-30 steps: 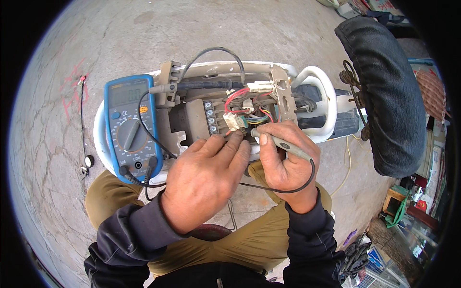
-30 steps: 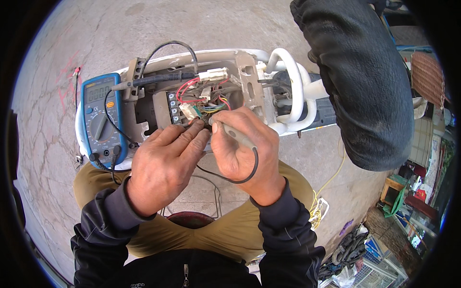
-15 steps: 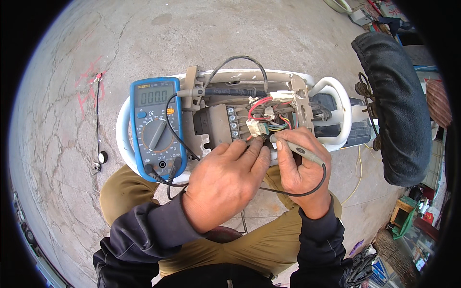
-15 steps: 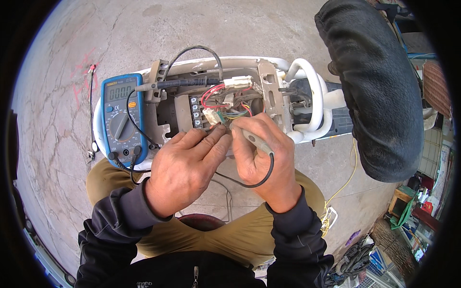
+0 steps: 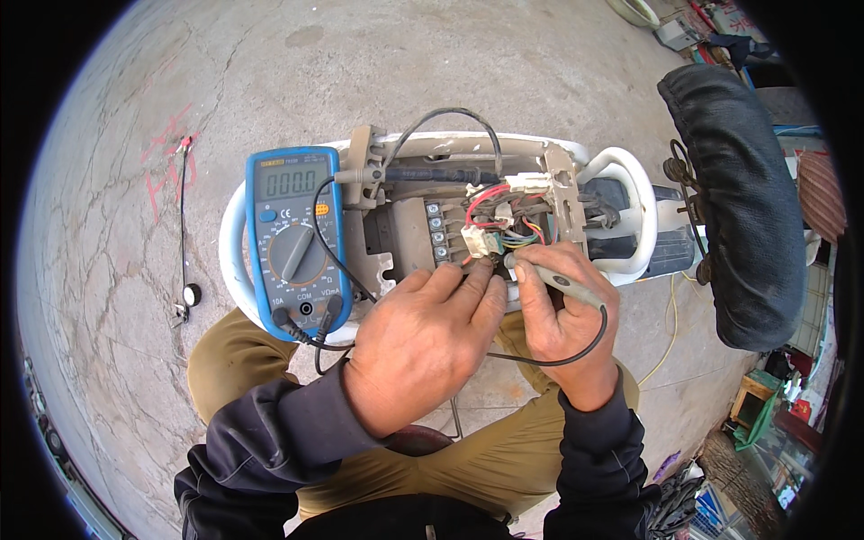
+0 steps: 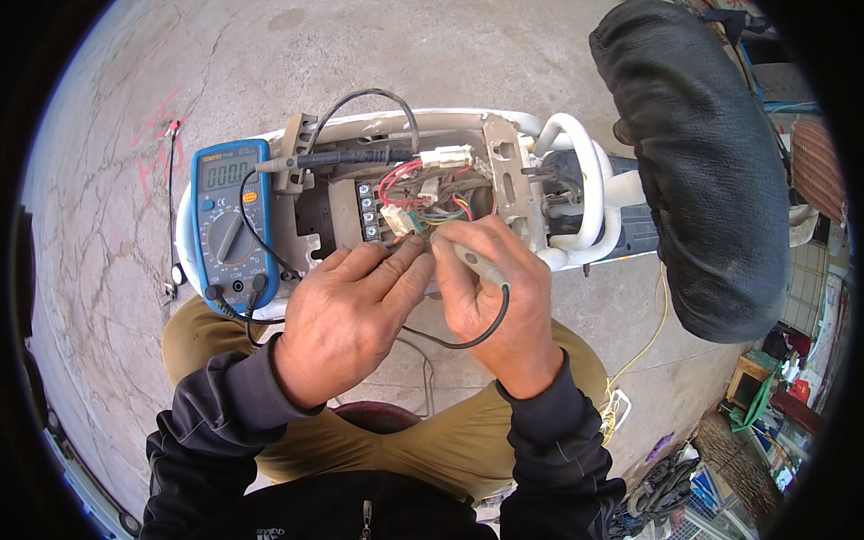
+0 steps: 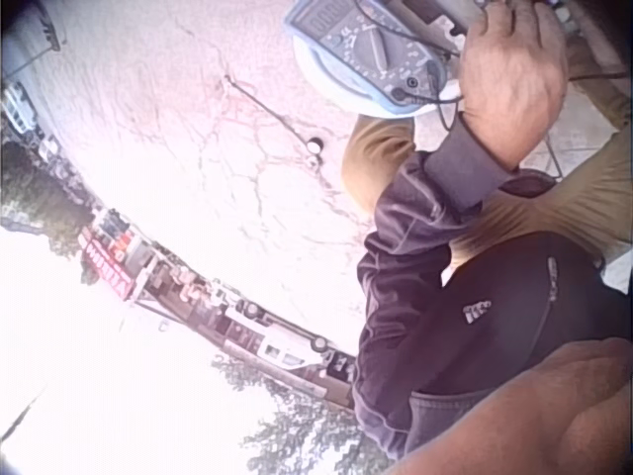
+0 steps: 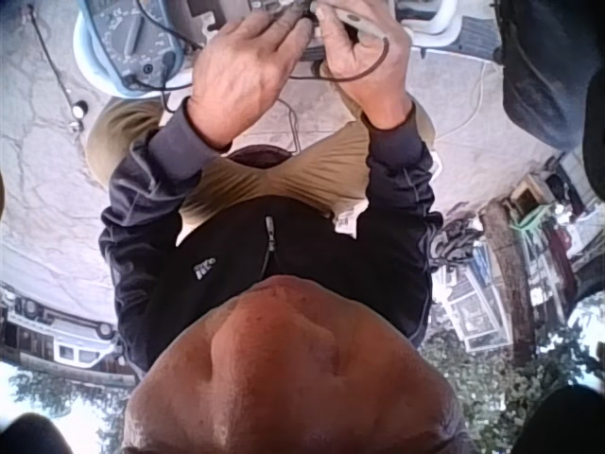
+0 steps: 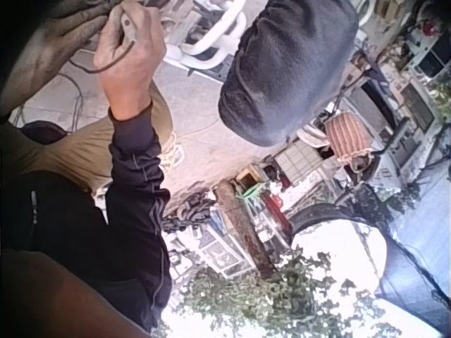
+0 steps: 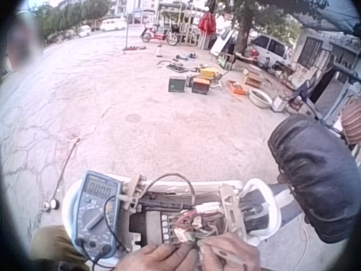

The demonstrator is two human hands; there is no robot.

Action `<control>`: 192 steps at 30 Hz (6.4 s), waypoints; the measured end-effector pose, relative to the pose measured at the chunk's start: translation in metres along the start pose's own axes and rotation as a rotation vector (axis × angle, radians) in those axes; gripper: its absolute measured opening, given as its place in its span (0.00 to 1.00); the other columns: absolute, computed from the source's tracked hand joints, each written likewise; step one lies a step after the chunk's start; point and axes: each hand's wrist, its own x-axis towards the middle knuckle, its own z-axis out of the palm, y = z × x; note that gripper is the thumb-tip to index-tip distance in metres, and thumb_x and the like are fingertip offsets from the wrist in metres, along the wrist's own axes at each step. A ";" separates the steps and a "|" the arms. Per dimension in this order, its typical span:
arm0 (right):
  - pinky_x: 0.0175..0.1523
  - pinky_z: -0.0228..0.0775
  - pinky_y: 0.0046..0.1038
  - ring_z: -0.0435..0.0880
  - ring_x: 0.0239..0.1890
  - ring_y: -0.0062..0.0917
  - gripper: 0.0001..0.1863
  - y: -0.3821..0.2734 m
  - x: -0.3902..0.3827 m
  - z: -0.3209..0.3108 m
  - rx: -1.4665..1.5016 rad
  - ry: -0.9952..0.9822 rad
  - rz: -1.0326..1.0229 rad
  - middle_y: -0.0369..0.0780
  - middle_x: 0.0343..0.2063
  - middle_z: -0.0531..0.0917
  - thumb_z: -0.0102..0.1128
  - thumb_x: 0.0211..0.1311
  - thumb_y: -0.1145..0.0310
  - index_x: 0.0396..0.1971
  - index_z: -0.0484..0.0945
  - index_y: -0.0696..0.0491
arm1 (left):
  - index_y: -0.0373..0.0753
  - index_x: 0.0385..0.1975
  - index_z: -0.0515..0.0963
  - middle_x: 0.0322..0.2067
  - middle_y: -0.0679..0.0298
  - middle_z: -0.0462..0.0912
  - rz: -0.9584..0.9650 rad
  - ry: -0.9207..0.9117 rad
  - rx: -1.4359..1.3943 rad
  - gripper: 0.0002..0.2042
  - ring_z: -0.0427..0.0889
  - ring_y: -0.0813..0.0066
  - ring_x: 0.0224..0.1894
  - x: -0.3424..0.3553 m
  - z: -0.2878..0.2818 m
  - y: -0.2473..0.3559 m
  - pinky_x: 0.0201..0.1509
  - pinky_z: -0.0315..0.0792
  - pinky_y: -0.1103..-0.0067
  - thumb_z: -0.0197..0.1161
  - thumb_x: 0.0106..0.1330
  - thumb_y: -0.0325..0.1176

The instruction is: The person uses a digital multimeter to test continuity and voltage across multiple wires and connectors in a scooter's exposed wiring harness. They probe individual wires and connector pins, observe the multimeter readings, and reposition probes to different points throughout the clip.

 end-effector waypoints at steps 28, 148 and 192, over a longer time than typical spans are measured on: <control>0.39 0.80 0.36 0.89 0.34 0.45 0.13 0.005 -0.001 0.005 0.020 0.028 -0.019 0.46 0.36 0.88 0.72 0.61 0.84 0.45 0.85 0.58 | 0.27 0.55 0.81 0.56 0.46 0.88 0.047 0.020 0.058 0.20 0.87 0.61 0.51 0.002 -0.001 -0.001 0.52 0.81 0.71 0.65 0.65 0.31; 0.36 0.80 0.34 0.90 0.31 0.41 0.13 0.003 -0.005 0.000 -0.057 0.028 -0.117 0.46 0.34 0.89 0.76 0.60 0.78 0.45 0.87 0.60 | 0.25 0.57 0.82 0.59 0.44 0.87 0.026 0.012 0.014 0.24 0.87 0.56 0.55 -0.003 0.004 0.001 0.54 0.81 0.68 0.66 0.60 0.29; 0.38 0.81 0.31 0.91 0.34 0.36 0.15 0.001 -0.007 -0.003 -0.046 -0.011 -0.100 0.49 0.37 0.91 0.75 0.62 0.81 0.49 0.87 0.61 | 0.25 0.57 0.81 0.61 0.42 0.86 0.036 0.019 0.034 0.24 0.86 0.58 0.53 -0.004 0.005 0.000 0.52 0.81 0.70 0.66 0.61 0.30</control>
